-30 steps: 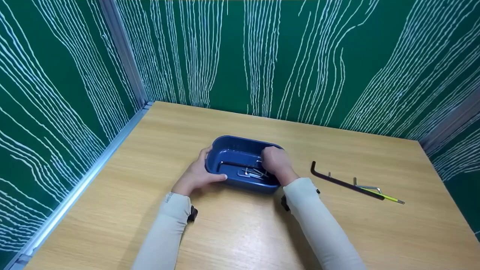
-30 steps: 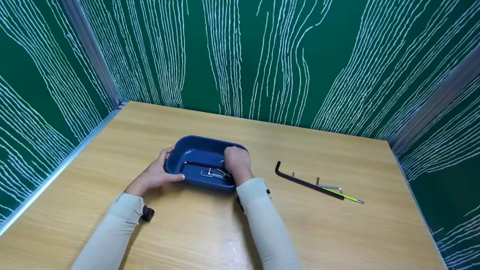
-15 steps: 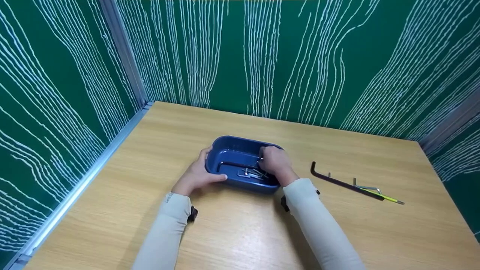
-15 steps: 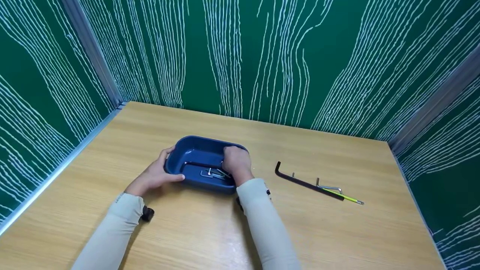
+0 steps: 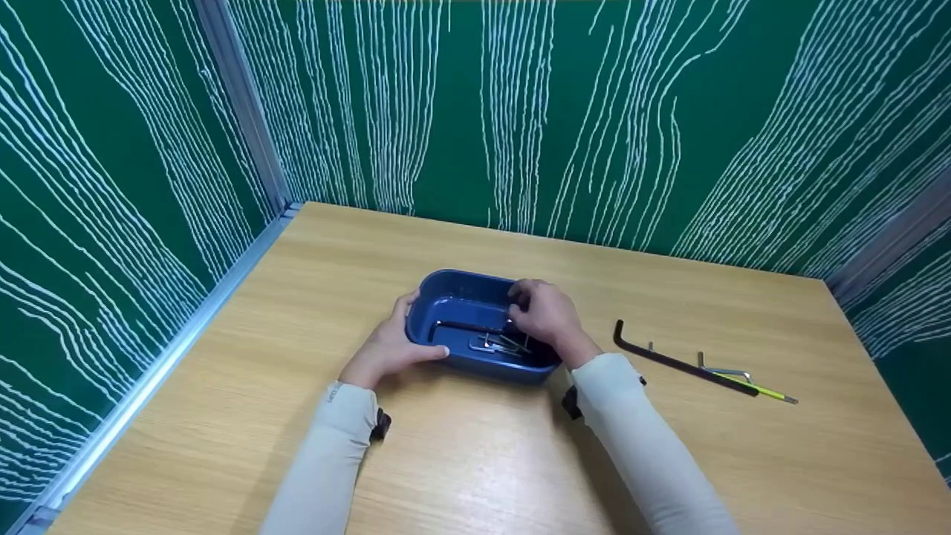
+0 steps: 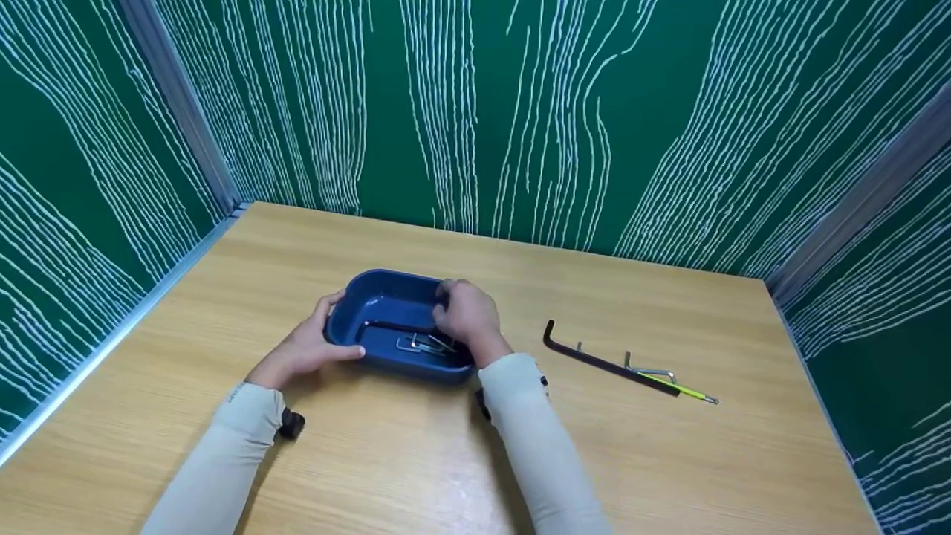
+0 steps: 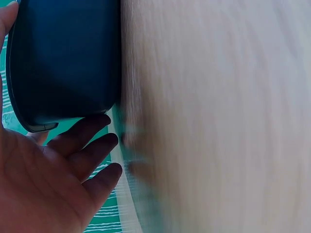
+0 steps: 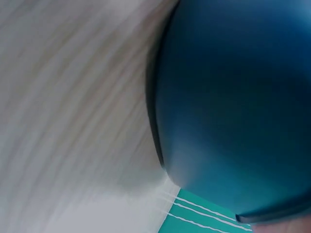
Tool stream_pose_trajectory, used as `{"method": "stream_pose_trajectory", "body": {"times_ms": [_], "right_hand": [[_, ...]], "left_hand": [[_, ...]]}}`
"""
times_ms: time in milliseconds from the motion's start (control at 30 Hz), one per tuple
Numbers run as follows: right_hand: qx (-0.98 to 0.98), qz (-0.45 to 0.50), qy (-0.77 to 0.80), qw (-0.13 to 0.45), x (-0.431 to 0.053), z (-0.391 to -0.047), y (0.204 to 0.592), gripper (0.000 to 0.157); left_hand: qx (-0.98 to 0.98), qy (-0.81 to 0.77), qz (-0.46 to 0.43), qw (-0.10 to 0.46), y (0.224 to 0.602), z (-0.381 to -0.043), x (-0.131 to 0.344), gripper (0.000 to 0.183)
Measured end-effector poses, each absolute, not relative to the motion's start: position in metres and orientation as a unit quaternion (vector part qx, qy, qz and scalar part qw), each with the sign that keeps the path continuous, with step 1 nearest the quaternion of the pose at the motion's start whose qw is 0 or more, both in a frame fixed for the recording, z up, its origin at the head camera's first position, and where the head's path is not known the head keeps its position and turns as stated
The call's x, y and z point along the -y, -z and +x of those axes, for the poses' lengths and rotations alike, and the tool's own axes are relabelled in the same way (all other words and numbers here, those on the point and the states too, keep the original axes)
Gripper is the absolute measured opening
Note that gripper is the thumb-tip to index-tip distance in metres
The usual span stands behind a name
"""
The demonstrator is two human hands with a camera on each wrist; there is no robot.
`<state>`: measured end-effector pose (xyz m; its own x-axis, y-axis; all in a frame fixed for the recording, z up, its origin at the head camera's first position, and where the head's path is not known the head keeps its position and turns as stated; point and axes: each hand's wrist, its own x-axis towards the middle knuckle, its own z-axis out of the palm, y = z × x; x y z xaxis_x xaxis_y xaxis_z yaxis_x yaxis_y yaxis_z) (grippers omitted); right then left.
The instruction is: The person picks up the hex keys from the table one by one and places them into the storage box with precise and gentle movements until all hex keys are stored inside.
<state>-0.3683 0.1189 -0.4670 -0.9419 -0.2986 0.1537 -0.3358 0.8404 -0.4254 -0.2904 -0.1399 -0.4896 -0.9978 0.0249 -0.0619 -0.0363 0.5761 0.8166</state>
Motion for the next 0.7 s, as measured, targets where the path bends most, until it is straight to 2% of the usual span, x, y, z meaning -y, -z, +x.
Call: {"method": "stream_pose_trajectory", "body": {"times_ms": [200,433,700], "right_hand": [[0.949,0.195,-0.241,0.060,-0.125,-0.362,0.459,0.020],[0.951,0.223,-0.201,0.076,-0.136,-0.356,0.444,0.022],[0.963,0.185,-0.182,0.074,-0.164,-0.350,0.426,0.026]], "left_hand": [[-0.890,-0.455,-0.003,0.029,0.490,-0.292,0.140,0.103],[-0.890,-0.454,-0.013,0.038,0.490,-0.290,0.139,0.103],[-0.888,-0.459,-0.006,0.036,0.490,-0.291,0.139,0.103]]}}
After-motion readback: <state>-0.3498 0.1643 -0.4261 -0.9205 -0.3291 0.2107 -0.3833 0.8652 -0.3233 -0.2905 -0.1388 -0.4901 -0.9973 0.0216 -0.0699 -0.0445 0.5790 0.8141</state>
